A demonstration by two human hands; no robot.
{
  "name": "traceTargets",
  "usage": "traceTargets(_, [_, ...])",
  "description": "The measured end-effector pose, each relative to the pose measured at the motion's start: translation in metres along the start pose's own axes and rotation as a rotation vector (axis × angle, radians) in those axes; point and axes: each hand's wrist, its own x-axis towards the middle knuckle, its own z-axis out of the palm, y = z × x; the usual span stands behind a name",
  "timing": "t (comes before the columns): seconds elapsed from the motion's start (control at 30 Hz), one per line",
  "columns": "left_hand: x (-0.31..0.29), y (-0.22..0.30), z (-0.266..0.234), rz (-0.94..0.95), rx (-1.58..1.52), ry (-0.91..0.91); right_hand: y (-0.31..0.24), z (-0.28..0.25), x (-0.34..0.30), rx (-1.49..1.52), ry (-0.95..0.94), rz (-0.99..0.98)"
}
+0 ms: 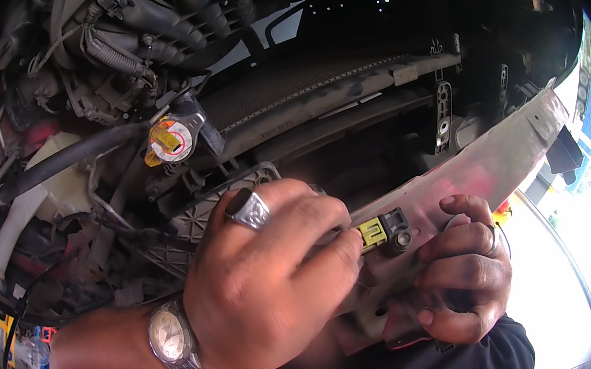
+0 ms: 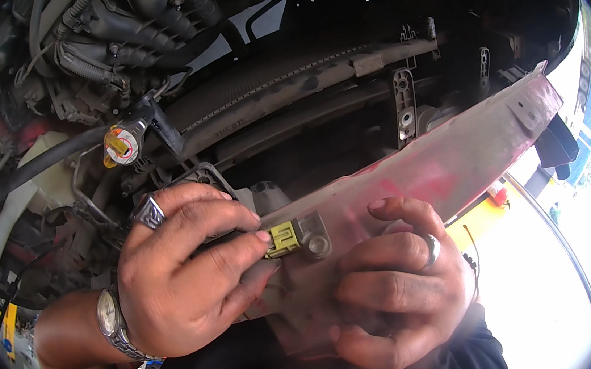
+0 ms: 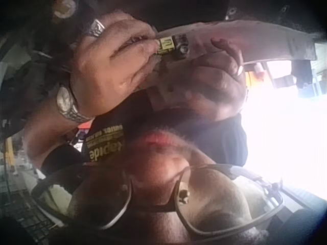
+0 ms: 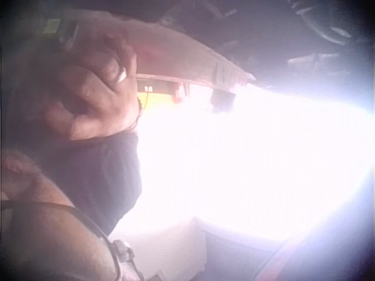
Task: The person removes a car fan assembly from the floor, positions it into the front of a red car's engine bay, and secures it by hand. They then connect an electrical plug to the fan and adjust the front support beam.
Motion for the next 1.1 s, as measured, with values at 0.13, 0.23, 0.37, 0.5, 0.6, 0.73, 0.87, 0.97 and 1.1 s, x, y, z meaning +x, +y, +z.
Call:
traceTargets(0.13, [-0.001,-0.003,0.0,0.101,0.055,-0.014,0.0,0.0,-0.002,0.004,0.017,0.01])
traceTargets(0.23, [0.001,-0.002,0.003,0.089,0.05,-0.009,0.0,0.0,-0.003,0.025,-0.013,0.02])
traceTargets(0.37, [0.005,-0.001,0.0,0.074,0.03,-0.057,-0.001,0.002,-0.005,0.03,0.02,0.035])
traceTargets(0.5, [0.006,0.001,-0.003,0.117,0.073,-0.07,0.0,0.004,-0.005,0.019,0.021,0.023])
traceTargets(0.6, [0.005,0.004,0.0,0.113,0.101,-0.05,-0.001,0.005,-0.005,0.006,0.031,0.037])
traceTargets(0.73, [0.003,0.007,0.01,0.078,0.112,-0.009,-0.003,0.005,-0.005,-0.002,0.04,0.048])
traceTargets(0.87, [0.001,0.01,0.012,0.003,0.116,-0.002,-0.001,0.004,-0.005,0.003,0.021,0.036])
traceTargets(0.97, [0.001,0.015,0.011,-0.059,0.116,0.009,0.0,0.002,-0.004,0.001,0.002,0.026])
traceTargets(1.1, [0.004,0.024,0.008,-0.138,0.119,-0.02,-0.001,0.003,-0.001,0.013,0.012,0.056])
